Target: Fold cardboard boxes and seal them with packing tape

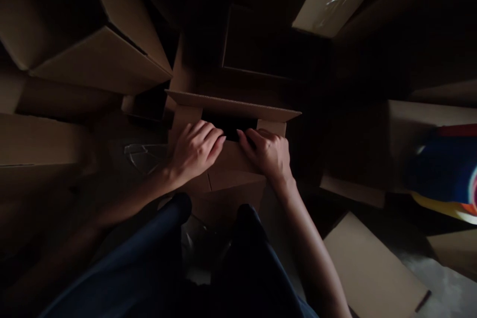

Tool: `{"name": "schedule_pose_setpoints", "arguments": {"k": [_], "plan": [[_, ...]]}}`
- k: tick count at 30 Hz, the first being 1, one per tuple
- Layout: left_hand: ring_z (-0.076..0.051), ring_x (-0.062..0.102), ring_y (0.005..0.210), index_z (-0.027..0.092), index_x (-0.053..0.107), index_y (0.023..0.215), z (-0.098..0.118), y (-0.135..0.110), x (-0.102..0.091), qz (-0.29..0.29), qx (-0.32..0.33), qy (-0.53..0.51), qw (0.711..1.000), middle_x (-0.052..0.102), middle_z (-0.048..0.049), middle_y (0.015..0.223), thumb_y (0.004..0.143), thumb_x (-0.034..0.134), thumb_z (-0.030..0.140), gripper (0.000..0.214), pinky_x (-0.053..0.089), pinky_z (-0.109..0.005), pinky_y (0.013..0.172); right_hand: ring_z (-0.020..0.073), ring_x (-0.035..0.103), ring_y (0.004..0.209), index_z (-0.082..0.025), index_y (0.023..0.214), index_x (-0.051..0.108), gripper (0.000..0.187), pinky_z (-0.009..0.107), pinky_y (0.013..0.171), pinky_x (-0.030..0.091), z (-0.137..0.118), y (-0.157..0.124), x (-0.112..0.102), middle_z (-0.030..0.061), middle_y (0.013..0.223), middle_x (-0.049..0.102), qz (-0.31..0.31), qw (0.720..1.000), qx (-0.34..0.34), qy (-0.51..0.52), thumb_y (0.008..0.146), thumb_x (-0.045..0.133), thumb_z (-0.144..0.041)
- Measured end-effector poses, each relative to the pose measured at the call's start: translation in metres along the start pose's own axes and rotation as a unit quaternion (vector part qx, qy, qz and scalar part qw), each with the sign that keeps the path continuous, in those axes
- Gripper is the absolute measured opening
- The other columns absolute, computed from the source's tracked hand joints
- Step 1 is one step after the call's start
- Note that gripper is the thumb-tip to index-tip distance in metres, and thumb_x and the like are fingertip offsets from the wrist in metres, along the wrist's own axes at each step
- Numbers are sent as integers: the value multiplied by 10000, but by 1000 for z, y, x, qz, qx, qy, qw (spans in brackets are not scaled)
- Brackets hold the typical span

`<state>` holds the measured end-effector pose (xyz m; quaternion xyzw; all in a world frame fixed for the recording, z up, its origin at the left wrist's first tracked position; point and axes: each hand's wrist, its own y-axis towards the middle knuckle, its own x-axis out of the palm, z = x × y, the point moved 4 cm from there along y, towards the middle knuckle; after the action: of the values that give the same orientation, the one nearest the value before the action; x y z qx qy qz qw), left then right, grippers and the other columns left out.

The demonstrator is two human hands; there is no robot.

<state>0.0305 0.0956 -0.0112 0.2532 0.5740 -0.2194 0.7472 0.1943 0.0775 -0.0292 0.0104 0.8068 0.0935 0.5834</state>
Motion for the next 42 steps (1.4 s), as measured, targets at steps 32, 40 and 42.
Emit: {"name": "schedule_pose_setpoints", "arguments": {"k": [32,40,42], "plan": [[-227,673,890,152,692,956,1,15,39,-78,-50,-3,996,736,-89,883,929,425,201,273,478,-370,885,125,480,477,-171,1000,605,436,262,482,154,-27,13,29,34,649,647,-116,992,57,17,1055,218,-364],[-234,670,887,127,674,970,-1,12,38,-58,-22,-14,998,732,-102,900,940,425,201,262,478,-381,896,127,496,494,-178,996,599,420,271,491,175,-28,14,27,32,681,650,-111,992,31,46,1053,234,-377],[-238,652,907,132,657,1003,0,10,35,-31,-12,-16,999,719,-98,913,944,421,195,251,474,-384,877,120,496,503,-175,918,593,425,269,490,182,-29,12,26,31,682,643,-84,995,28,51,1052,241,-373]]}}
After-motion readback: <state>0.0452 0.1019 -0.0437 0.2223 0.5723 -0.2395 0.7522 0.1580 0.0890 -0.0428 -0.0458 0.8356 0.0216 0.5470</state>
